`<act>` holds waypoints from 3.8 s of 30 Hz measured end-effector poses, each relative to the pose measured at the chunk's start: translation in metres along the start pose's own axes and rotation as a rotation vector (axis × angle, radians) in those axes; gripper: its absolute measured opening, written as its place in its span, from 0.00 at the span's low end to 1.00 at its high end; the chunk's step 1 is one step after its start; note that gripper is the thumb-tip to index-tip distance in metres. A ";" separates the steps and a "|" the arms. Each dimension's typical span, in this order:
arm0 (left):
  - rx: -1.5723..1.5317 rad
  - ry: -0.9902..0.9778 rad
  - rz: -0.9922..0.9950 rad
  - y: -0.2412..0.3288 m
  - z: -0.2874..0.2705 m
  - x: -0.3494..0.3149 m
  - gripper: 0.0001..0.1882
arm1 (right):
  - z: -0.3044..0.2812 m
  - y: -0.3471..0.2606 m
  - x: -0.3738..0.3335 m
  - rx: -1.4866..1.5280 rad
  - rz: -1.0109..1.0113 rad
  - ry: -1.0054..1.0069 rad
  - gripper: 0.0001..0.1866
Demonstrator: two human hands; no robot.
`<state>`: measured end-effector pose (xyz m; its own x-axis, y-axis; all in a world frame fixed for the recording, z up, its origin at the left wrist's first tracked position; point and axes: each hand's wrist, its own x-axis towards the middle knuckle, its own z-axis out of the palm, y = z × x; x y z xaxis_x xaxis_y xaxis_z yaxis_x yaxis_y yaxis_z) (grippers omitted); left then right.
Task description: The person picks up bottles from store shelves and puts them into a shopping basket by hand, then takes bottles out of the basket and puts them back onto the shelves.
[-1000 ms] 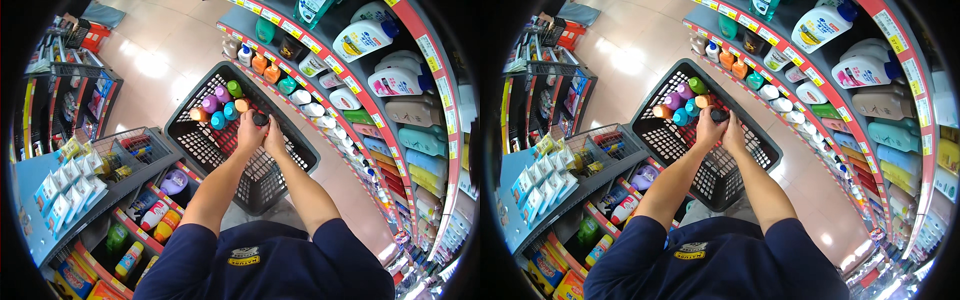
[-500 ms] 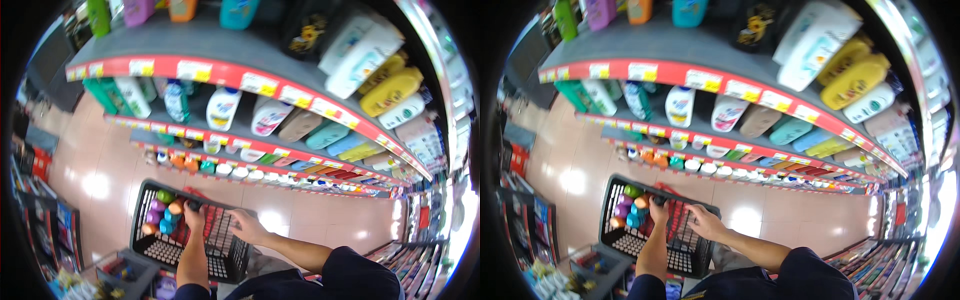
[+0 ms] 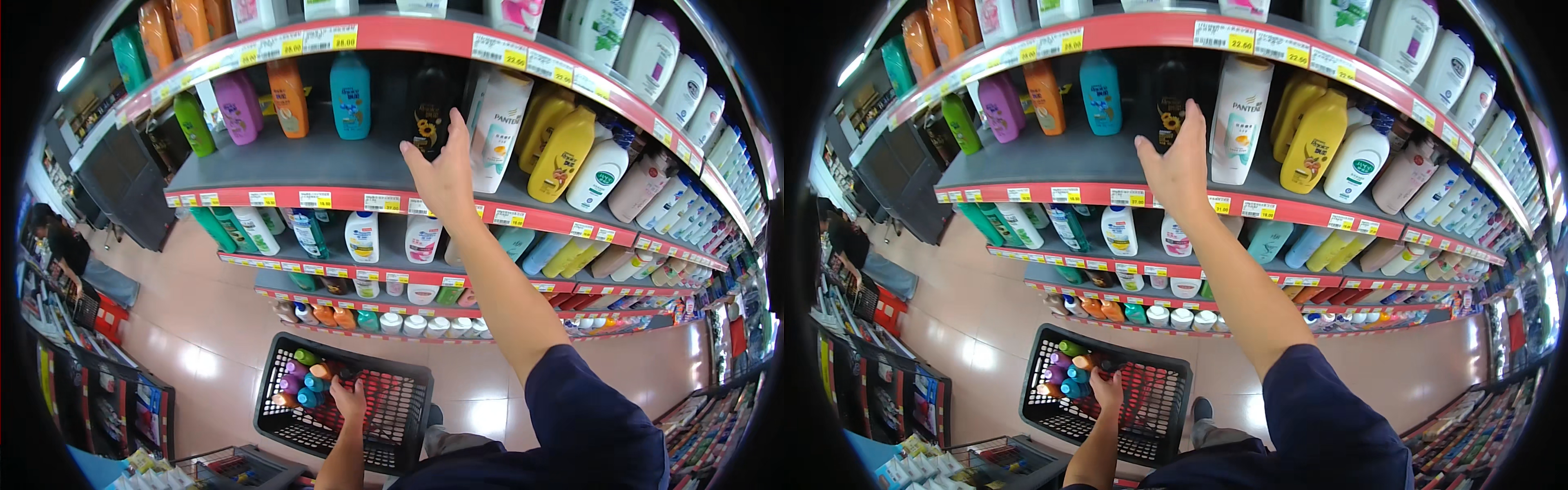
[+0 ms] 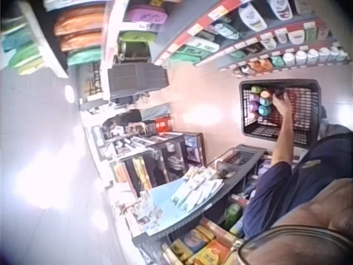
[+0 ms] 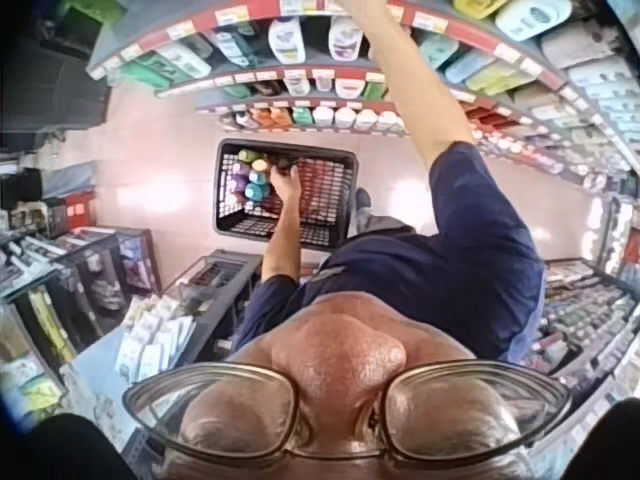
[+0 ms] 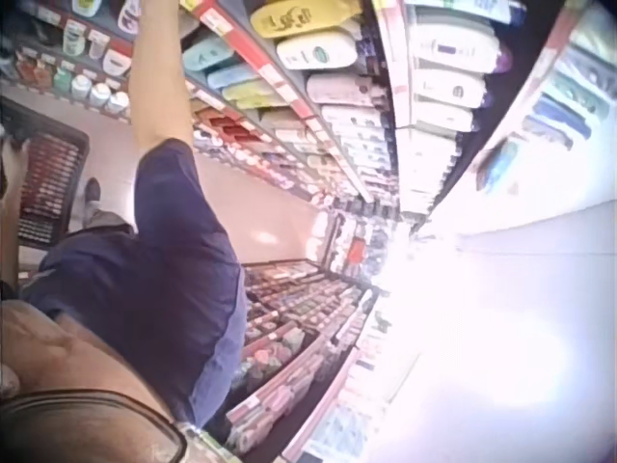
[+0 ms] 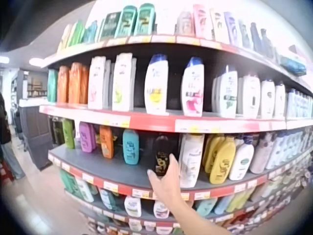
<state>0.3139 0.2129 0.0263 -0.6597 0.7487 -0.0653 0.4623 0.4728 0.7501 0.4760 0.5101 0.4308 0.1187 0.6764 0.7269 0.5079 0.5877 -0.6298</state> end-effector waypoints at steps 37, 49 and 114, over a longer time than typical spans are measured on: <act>-0.421 -0.264 0.149 0.114 -0.160 -0.066 0.35 | -0.036 -0.012 -0.340 0.462 0.291 -0.795 0.34; -0.168 -0.111 -0.180 0.015 -0.049 -0.051 0.33 | 0.009 0.056 -0.484 0.080 0.397 -1.216 0.31; -0.543 -0.157 0.252 0.150 -0.147 -0.076 0.17 | -0.108 -0.034 -0.145 0.419 0.182 -0.570 0.21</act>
<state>0.3461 0.1582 0.2407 -0.4553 0.8855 0.0925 0.1977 -0.0007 0.9803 0.5337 0.3442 0.3762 -0.3507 0.8385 0.4170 0.1400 0.4872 -0.8620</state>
